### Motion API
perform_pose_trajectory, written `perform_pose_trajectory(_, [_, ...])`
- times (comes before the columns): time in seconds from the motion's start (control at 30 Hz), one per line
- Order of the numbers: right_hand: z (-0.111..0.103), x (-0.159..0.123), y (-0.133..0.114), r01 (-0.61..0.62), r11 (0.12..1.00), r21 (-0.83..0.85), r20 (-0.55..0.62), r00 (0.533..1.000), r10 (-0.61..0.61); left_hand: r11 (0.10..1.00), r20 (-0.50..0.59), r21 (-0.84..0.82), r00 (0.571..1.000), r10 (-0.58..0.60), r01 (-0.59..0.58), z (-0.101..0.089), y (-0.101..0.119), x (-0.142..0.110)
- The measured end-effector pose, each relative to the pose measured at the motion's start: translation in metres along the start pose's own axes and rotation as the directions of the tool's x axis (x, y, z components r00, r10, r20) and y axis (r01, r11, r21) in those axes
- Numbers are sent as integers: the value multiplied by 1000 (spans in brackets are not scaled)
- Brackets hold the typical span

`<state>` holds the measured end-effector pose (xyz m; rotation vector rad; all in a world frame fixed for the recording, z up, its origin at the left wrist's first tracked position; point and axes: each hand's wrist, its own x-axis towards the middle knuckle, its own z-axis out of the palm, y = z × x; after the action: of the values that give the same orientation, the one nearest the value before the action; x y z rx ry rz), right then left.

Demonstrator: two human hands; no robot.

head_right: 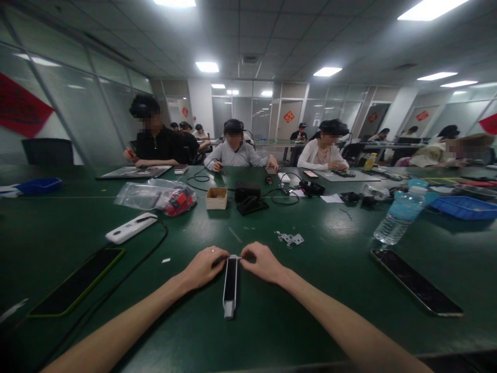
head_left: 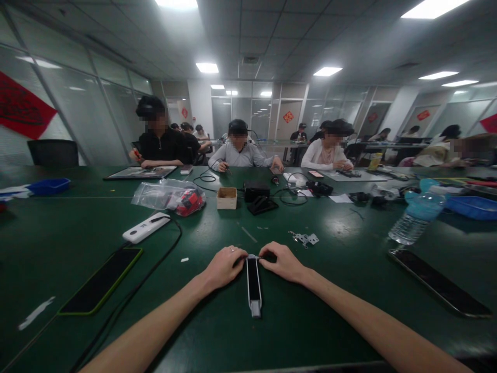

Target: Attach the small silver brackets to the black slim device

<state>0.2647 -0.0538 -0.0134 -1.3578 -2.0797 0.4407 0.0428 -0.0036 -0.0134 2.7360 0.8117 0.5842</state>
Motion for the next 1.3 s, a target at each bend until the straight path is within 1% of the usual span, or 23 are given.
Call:
perform_pose_trajectory(0.17, [0, 0, -1, -13, 1000, 19, 14, 1000, 13, 1000, 4, 5, 1000, -3, 3, 0, 1, 0])
perform_pose_trajectory(0.4, [4, 1, 0, 27, 1000, 8, -13, 1000, -27, 1000, -10, 7, 1000, 3, -2, 3, -1, 1])
perform_pose_trajectory(1.1, [3, 1, -1, 10, 1000, 7, 4, 1000, -10, 1000, -3, -1, 1000, -2, 2, 0, 1, 1])
perform_pose_trajectory(1.3, [3, 2, -4, 43, 999, -16, 0, 999, -43, 1000, -10, 7, 1000, 1, -1, 1, 1, 1])
